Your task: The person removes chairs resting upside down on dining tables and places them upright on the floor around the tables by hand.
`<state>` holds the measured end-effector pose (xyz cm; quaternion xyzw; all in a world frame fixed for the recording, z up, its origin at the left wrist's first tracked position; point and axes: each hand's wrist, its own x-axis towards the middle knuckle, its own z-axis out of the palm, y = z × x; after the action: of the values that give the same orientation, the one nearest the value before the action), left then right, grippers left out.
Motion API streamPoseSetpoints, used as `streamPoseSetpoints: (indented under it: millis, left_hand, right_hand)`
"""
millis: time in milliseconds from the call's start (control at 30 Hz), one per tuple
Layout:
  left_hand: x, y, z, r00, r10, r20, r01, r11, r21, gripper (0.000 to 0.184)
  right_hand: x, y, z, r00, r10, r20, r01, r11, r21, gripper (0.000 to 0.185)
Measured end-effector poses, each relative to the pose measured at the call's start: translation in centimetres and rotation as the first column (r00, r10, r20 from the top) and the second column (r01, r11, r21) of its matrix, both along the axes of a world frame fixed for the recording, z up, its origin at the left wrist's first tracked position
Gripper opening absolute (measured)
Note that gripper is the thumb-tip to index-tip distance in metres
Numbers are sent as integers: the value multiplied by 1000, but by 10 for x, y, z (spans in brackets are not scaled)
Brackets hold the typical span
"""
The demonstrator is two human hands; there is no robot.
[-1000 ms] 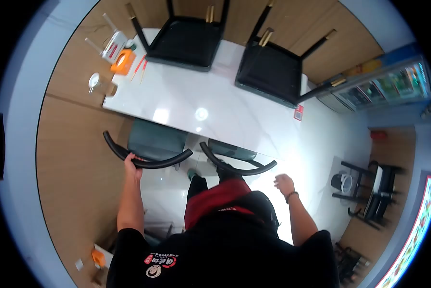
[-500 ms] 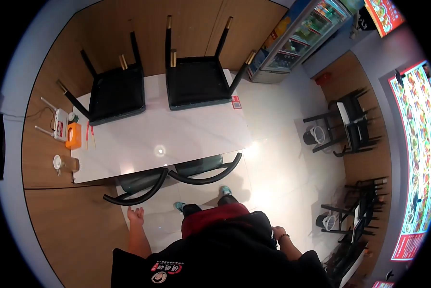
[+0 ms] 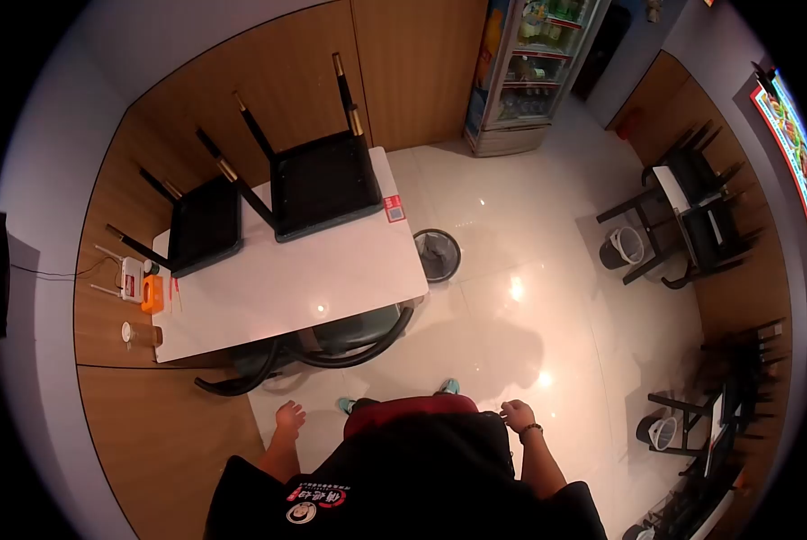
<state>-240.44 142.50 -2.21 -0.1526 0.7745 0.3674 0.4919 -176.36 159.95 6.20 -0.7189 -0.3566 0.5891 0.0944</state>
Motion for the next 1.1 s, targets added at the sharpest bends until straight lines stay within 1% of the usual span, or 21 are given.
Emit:
streamPoseSetpoints:
  millis: [33, 67, 133, 167, 233, 267, 333, 400, 433, 500, 533, 600, 667, 700, 767, 800, 867, 933, 967, 1067, 1100]
  left_hand:
    - [26, 15, 3, 999, -36, -7, 36, 999, 19, 44]
    - [64, 26, 14, 997, -75, -16, 75, 997, 22, 43]
    - [131, 54, 29, 961, -275, -9, 275, 960, 49, 42]
    - [159, 74, 36, 958, -285, -16, 286, 957, 49, 42]
    - [208, 110, 51, 843, -524, 122, 528, 849, -7, 39]
    - [223, 126, 54, 837, -534, 118, 538, 843, -7, 39]
    - [242, 161, 56, 762, -629, 154, 617, 777, 122, 39]
    - [249, 207, 65, 761, -640, 105, 638, 768, 57, 36]
    - [251, 232, 68, 762, -644, 65, 645, 764, -4, 33]
    - [244, 285, 51, 759, -642, -107, 647, 762, 18, 21]
    - [242, 317, 34, 728, -659, -189, 675, 738, 29, 27]
    - [259, 404, 31, 810, -560, -174, 579, 809, 96, 27]
    - [284, 482, 28, 856, -500, -132, 517, 836, 184, 24]
    - [300, 532, 22, 840, -537, -82, 543, 835, 90, 23]
    - [338, 619, 26, 787, -615, -46, 615, 779, 121, 22]
    - [357, 648, 20, 755, -653, -67, 648, 726, 227, 21]
    - [389, 730, 23, 709, -694, -128, 673, 611, 417, 19]
    - [424, 790, 66, 672, -725, -154, 690, 535, 488, 17]
    - [435, 816, 89, 642, -755, -128, 708, 522, 476, 18]
    - [439, 869, 88, 598, -793, -118, 720, 466, 514, 21]
    - [433, 879, 82, 520, -837, -169, 780, 385, 492, 21]
  right_hand:
    - [15, 20, -6, 1000, 6, -19, -6, 1000, 3, 29]
    - [33, 38, -10, 995, 80, 56, -83, 995, 51, 31]
    - [63, 75, -12, 982, 135, 135, -152, 981, 123, 34]
    - [74, 98, -7, 992, 73, 101, -89, 984, 157, 33]
    - [82, 143, 27, 998, 19, 68, -32, 979, 201, 32]
    - [84, 166, 38, 1000, -24, -3, 24, 972, 233, 31]
    - [88, 210, 51, 994, -74, -81, 93, 959, 269, 30]
    - [100, 246, 50, 988, 148, 51, -157, 933, 323, 30]
    - [110, 260, 42, 989, 137, 50, -146, 937, 318, 30]
    - [129, 283, 27, 918, 292, 268, -384, 820, 424, 31]
    - [138, 292, 29, 920, 279, 276, -376, 828, 416, 31]
    - [155, 307, 31, 992, 99, 79, -119, 939, 324, 31]
    - [187, 301, 1, 989, -145, -1, 141, 962, 236, 28]
    - [213, 287, -33, 955, -291, -51, 296, 938, 183, 26]
    - [238, 271, -23, 837, -543, 62, 545, 838, -26, 21]
    - [248, 262, -16, 811, -575, 107, 583, 807, -89, 26]
    - [287, 245, -45, 948, -262, 183, 292, 943, -162, 20]
    - [308, 243, -55, 967, 64, 245, -13, 978, -208, 19]
    - [308, 263, -51, 953, 146, 267, -90, 974, -210, 21]
    - [307, 327, -58, 916, 264, 302, -213, 958, -193, 28]
    - [306, 353, -65, 902, 302, 308, -258, 950, -177, 30]
